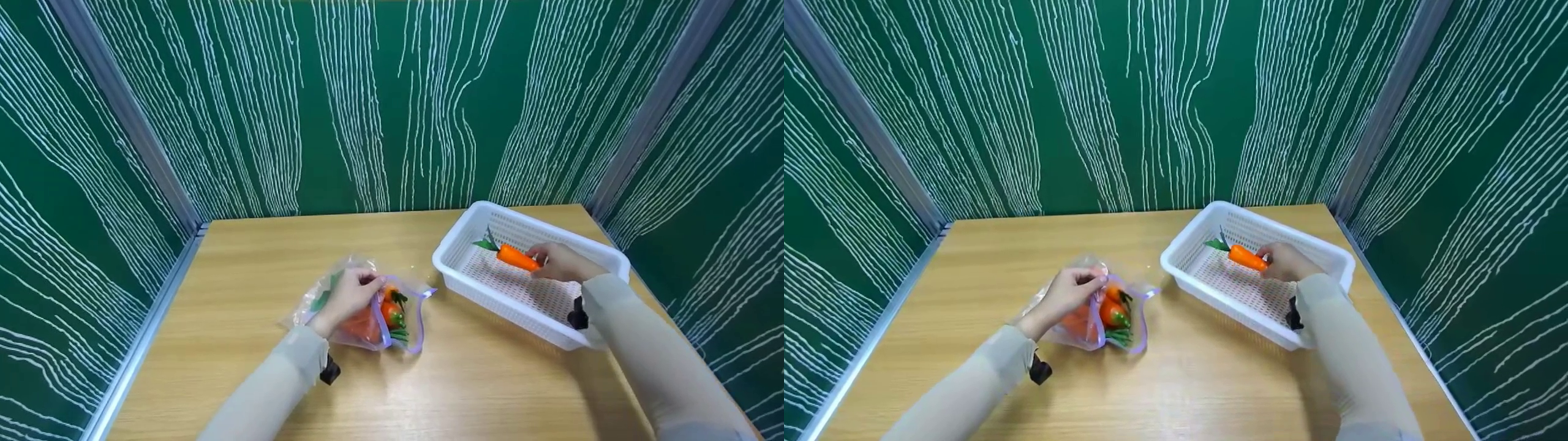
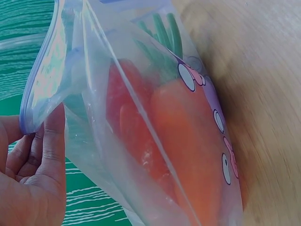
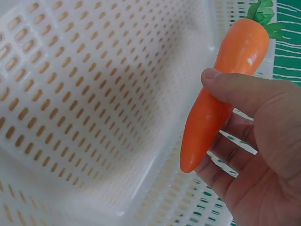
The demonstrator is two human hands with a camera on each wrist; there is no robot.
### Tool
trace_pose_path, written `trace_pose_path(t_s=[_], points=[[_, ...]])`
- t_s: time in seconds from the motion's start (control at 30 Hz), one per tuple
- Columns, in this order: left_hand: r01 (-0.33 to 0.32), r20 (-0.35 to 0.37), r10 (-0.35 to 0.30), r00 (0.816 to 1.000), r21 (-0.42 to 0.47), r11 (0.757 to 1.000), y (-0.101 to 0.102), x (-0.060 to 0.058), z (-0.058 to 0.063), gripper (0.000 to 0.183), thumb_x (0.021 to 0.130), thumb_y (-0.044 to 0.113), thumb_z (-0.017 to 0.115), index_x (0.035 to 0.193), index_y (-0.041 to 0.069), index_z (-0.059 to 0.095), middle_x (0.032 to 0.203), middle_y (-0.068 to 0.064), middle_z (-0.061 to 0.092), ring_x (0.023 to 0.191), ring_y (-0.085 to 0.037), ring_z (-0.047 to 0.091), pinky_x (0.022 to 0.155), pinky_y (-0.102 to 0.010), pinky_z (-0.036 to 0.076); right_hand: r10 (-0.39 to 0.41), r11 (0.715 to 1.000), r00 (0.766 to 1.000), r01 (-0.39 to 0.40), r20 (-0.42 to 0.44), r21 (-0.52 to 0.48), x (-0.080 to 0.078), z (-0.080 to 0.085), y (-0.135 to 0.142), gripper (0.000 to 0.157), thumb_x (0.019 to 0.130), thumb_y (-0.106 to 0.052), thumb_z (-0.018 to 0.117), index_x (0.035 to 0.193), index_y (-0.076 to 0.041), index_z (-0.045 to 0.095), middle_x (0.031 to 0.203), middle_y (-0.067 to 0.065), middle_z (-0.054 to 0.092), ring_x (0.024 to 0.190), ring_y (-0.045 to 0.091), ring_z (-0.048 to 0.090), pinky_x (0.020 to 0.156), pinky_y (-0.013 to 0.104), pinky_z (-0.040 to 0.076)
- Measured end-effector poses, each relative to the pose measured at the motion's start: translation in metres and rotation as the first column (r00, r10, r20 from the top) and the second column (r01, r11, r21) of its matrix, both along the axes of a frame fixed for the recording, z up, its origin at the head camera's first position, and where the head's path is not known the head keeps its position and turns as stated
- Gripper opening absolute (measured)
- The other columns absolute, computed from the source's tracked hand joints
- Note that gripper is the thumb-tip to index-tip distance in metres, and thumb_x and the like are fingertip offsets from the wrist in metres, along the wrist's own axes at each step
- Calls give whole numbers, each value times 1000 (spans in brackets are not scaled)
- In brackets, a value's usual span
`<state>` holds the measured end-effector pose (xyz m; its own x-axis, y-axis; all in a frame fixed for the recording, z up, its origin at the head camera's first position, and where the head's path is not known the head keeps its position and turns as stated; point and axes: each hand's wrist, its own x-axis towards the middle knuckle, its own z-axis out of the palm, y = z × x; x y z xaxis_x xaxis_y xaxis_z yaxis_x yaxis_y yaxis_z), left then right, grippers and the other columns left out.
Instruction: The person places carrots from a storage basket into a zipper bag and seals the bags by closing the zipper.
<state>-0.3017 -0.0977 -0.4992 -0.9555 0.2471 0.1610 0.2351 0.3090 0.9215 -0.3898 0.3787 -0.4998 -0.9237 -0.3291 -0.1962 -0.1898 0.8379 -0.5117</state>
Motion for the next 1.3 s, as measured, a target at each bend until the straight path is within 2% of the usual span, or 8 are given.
trace_pose_path(t_s=[0.13, 0.2, 0.27, 0.5, 0.77, 1.0, 1.2, 1.3], points=[[-22, -27, 21, 999, -36, 999, -1, -1, -1, 19, 106, 9, 68, 101, -5, 80, 89, -17, 75, 72, -7, 64, 66, -16, 55, -27, 999, 999, 27, 20, -32, 5, 9, -1, 51, 100, -16, 78, 147, -3, 63, 135, 23, 65, 115, 38, 58, 105, 59, 56], [-29, -33, 27, 999, -42, 999, -1, -1, -2, 19, 106, 9, 68, 101, -5, 80, 90, -17, 76, 74, -8, 64, 68, -16, 55, -41, 998, 999, 43, 25, -46, 7, 13, -1, 53, 101, -18, 78, 150, -7, 61, 143, 22, 63, 122, 39, 56, 114, 69, 48], [-39, -46, 36, 998, -59, 998, -1, -2, -2, 19, 106, 9, 69, 99, -4, 80, 90, -16, 76, 75, -7, 63, 68, -16, 54, -33, 998, 999, 34, 21, -55, 10, 17, -2, 54, 102, -19, 77, 151, -7, 60, 146, 23, 61, 124, 41, 56, 115, 71, 47], [-33, -35, 31, 999, -60, 998, -1, -2, -2, 20, 106, 10, 68, 98, -4, 80, 85, -12, 76, 71, -7, 62, 66, -16, 53, -7, 997, 1000, 6, -6, -81, 15, 25, -9, 50, 104, -16, 74, 150, -4, 60, 139, 24, 64, 118, 37, 59, 106, 53, 59], [-37, -33, 35, 999, -57, 998, 0, -3, 0, 20, 106, 10, 68, 98, -4, 79, 87, -14, 75, 71, -8, 63, 66, -16, 54, -4, 993, 1000, 1, -23, -117, 25, 32, -21, 48, 103, -15, 74, 148, -6, 62, 138, 20, 67, 117, 36, 60, 107, 53, 60], [-38, -9, 38, 999, -55, 998, -1, 0, 1, 20, 107, 11, 68, 99, -3, 80, 87, -13, 75, 71, -8, 64, 67, -17, 56, 35, 993, 998, -41, -56, -108, 29, 39, -34, 44, 101, -12, 76, 144, -4, 65, 127, 19, 70, 106, 31, 63, 98, 43, 63], [-35, 15, 36, 999, -40, 999, -1, 0, 1, 20, 107, 11, 68, 99, -2, 79, 85, -10, 74, 71, -9, 65, 67, -18, 57, 74, 991, 993, -84, -90, -108, 32, 41, -43, 40, 100, -11, 78, 138, -4, 69, 113, 14, 71, 97, 27, 64, 89, 31, 59], [-37, -8, 36, 999, -43, 998, -1, -1, 0, 20, 106, 10, 68, 96, -3, 79, 83, -10, 74, 70, -8, 63, 66, -17, 55, 83, 988, 992, -93, -90, -124, 35, 43, -48, 38, 100, -10, 78, 136, -4, 70, 111, 15, 70, 96, 28, 63, 85, 27, 58]])
